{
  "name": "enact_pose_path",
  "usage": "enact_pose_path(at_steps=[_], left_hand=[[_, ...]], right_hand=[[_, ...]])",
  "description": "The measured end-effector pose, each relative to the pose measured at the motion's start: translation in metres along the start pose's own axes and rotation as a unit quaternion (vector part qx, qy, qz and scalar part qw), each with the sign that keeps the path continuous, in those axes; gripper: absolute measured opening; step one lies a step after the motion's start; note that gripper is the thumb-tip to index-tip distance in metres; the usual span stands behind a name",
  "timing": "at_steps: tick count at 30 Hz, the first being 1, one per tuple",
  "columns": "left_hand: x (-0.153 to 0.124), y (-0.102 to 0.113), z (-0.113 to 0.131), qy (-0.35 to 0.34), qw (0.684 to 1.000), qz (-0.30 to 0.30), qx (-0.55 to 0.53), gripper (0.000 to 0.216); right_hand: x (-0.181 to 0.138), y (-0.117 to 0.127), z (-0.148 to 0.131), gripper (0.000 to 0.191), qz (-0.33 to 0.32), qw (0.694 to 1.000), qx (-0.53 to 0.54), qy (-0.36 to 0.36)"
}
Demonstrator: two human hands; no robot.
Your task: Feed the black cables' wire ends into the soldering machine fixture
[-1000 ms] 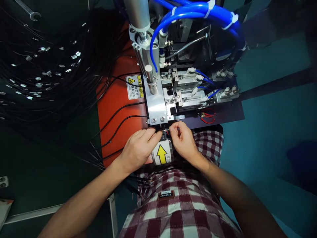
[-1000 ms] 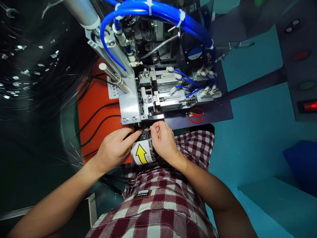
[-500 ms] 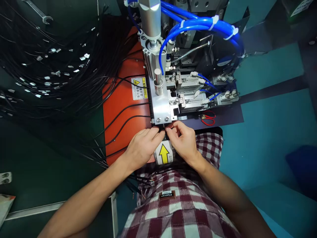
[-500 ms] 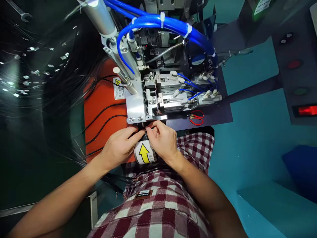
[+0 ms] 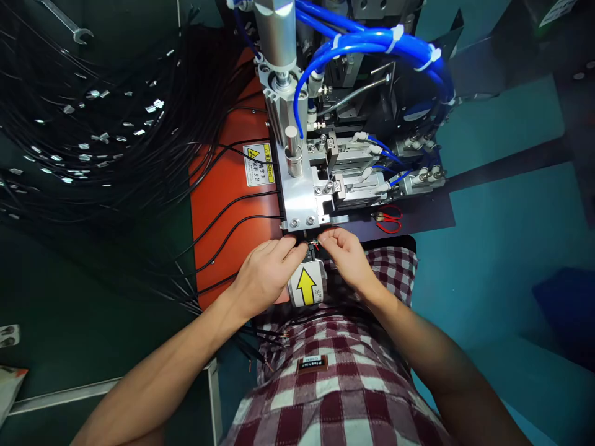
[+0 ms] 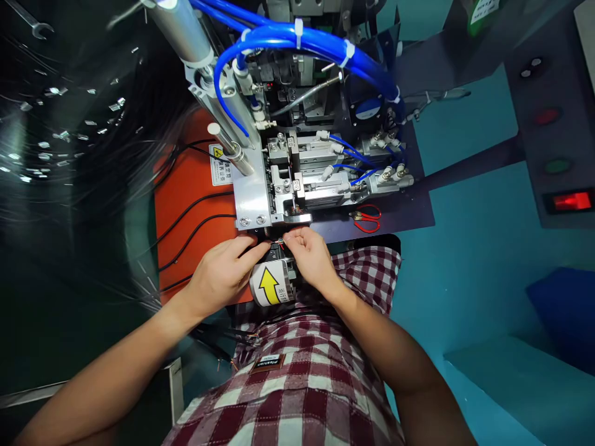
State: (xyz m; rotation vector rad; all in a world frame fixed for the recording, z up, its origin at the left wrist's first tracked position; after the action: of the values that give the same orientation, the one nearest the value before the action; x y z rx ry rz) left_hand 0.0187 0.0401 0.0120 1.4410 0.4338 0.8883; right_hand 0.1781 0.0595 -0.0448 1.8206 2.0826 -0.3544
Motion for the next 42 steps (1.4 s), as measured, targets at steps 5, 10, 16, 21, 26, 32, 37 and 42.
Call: enact_pose_path(at_steps=[5,10,16,21,26,32,37,42], left_hand=[[-0.001,-0.001,0.000,-0.001,1.000,-0.013,-0.003,0.026],[-0.002,-0.001,0.000,0.000,1.000,-0.019,-0.001,0.027],[-0.002,-0.002,0.000,-0.005,1.000,-0.017,0.005,0.029],[-0.001,-0.002,-0.001,-0.007,1.000,-0.008,0.012,0.027],[0.001,0.004,-0.001,-0.011,0.999,0.013,0.029,0.023],[-0.003,0.007,0.013,0.060,0.993,-0.092,0.035,0.037],[-0.007,0.000,0.018,0.088,0.991,-0.100,0.014,0.037],[-0.008,-0.002,0.013,0.103,0.992,-0.074,0.000,0.036]], right_hand=[[-0.010,0.005,0.001,0.026,0.019,0.998,0.053,-0.029],[-0.025,-0.004,0.000,0.023,-0.001,0.999,0.030,-0.013],[-0.030,0.000,-0.026,0.015,0.077,0.959,-0.224,0.153],[-0.016,0.004,-0.019,0.015,0.001,0.989,-0.118,0.093],[-0.006,0.003,-0.005,0.021,-0.040,0.999,0.020,0.010],[-0.006,0.004,0.002,0.033,-0.024,0.998,0.055,-0.004],[0.000,-0.006,0.003,0.033,-0.012,0.995,0.094,-0.003],[0.002,-0.013,0.001,0.035,-0.045,0.984,0.165,-0.045]])
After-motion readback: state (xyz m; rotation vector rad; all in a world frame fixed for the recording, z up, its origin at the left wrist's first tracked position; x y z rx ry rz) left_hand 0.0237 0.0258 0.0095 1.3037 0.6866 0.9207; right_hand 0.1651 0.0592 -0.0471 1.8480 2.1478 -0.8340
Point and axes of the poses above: each hand's wrist, its own x-axis towards the middle knuckle, its own y-axis out of the back of the hand, z = x × y, the point moved 4 cm from there along x, towards the middle knuckle, and after that the axes turned 2 degrees about x, right-handed, at the moved point
